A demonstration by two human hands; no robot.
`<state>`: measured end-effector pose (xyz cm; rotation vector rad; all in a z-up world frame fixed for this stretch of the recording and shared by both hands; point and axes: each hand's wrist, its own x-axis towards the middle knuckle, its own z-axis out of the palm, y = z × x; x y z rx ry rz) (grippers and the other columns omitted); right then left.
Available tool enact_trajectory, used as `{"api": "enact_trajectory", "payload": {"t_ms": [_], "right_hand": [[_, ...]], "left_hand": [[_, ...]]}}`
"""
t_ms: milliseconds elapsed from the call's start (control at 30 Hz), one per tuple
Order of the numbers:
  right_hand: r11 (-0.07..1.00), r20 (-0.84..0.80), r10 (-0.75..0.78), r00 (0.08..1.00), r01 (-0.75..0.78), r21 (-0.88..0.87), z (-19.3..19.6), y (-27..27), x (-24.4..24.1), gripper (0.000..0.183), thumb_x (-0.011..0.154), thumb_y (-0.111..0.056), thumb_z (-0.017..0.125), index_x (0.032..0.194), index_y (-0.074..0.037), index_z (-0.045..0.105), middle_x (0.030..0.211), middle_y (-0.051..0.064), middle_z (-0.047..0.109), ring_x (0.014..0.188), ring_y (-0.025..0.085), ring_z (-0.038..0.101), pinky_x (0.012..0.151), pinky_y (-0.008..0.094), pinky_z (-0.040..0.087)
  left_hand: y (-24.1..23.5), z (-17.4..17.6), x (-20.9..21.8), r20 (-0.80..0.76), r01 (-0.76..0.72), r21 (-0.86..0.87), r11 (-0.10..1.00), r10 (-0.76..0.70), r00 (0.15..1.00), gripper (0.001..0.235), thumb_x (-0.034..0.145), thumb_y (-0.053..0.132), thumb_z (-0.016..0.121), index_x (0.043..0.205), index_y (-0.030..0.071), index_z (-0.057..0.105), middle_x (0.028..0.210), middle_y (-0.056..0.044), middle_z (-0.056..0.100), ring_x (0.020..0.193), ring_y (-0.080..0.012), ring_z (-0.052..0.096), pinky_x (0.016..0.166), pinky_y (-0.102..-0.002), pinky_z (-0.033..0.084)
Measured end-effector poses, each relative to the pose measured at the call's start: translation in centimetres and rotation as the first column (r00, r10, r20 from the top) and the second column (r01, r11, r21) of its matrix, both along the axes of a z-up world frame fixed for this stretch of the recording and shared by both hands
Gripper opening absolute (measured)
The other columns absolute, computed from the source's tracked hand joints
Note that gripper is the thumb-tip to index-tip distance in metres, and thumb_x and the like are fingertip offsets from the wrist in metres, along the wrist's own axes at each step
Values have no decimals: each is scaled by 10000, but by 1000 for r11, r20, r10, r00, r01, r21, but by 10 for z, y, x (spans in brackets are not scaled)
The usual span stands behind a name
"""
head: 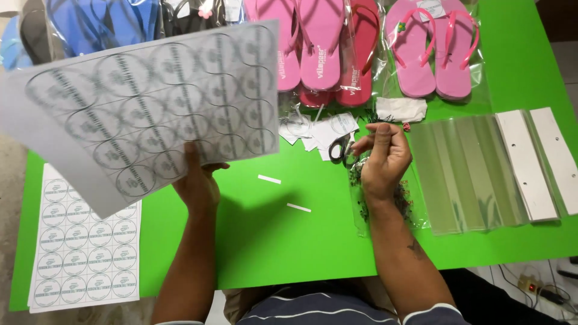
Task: The person places a pair of pink flip-flops into a clear plastic bag with a white cardboard header, then secures the bag with a zip tie. The person then cuts a sheet of circular stickers with scissors.
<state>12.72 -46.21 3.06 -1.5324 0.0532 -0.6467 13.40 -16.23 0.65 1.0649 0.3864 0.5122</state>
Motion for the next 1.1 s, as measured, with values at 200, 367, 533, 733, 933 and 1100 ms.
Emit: {"api": "enact_trajectory", "payload": {"t_ms": [200, 367, 533, 733, 933, 1100], "right_hand": [[760, -201, -24, 979, -113, -640, 3, -15, 0, 187, 1013, -280, 719, 933, -111, 704, 649, 34, 600, 644, 226, 599, 673, 362, 481], [380, -352, -146, 925, -276, -883, -23, -5, -4, 304, 815, -435, 845, 921, -184, 709, 791, 45, 661, 864, 306, 660, 802, 472, 464], [311, -351, -217, 911, -277, -909, -68, -12, 1, 197, 883, -414, 749, 894, -227, 689, 800, 21, 620, 908, 276, 642, 838, 453, 457], [636, -441, -218, 871, -216, -741, 22, 0, -13, 206, 1034, -318, 603, 974, -142, 692, 744, 4, 550, 824, 251, 585, 832, 437, 454], [836, -424, -150, 893, -114, -537, 58, -8, -40, 168, 1029, -162, 612, 961, -12, 644, 755, 81, 519, 727, 235, 531, 721, 377, 461], [897, -327, -166, 930, 5, -441, 70, -26, -62, 167, 1061, -136, 615, 954, -9, 637, 762, 82, 563, 667, 179, 519, 591, 328, 432]], "left_hand": [[-23, -21, 4, -113, -62, -94, 994, 52, 992, 465, 977, 352, 720, 1247, 28, 523, 986, -182, 741, 668, -341, 757, 391, -415, 661], [-50, -11, 0, -282, -62, -68, 996, 40, 959, 473, 936, 385, 750, 1070, -47, 611, 918, -225, 737, 627, -306, 751, 396, -453, 653], [-37, -56, -4, -304, 181, -201, 963, -237, 923, 659, 956, 499, 698, 1116, -131, 593, 874, -342, 714, 608, -412, 739, 356, -430, 620], [-42, 9, -17, -423, 697, -345, 628, -767, 482, 945, 919, 713, 529, 1271, -164, 535, 1050, -334, 734, 556, -365, 731, 279, -364, 562], [-44, 32, -34, -361, 918, -397, -10, -918, -166, 707, 961, 458, 679, 1323, -141, 587, 1110, -336, 708, 591, -317, 733, 296, -299, 569], [-39, 29, -34, -210, 856, -373, -359, -865, -455, 665, 991, 370, 666, 1430, -105, 511, 1285, -284, 657, 720, -323, 753, 357, -305, 599]]}}
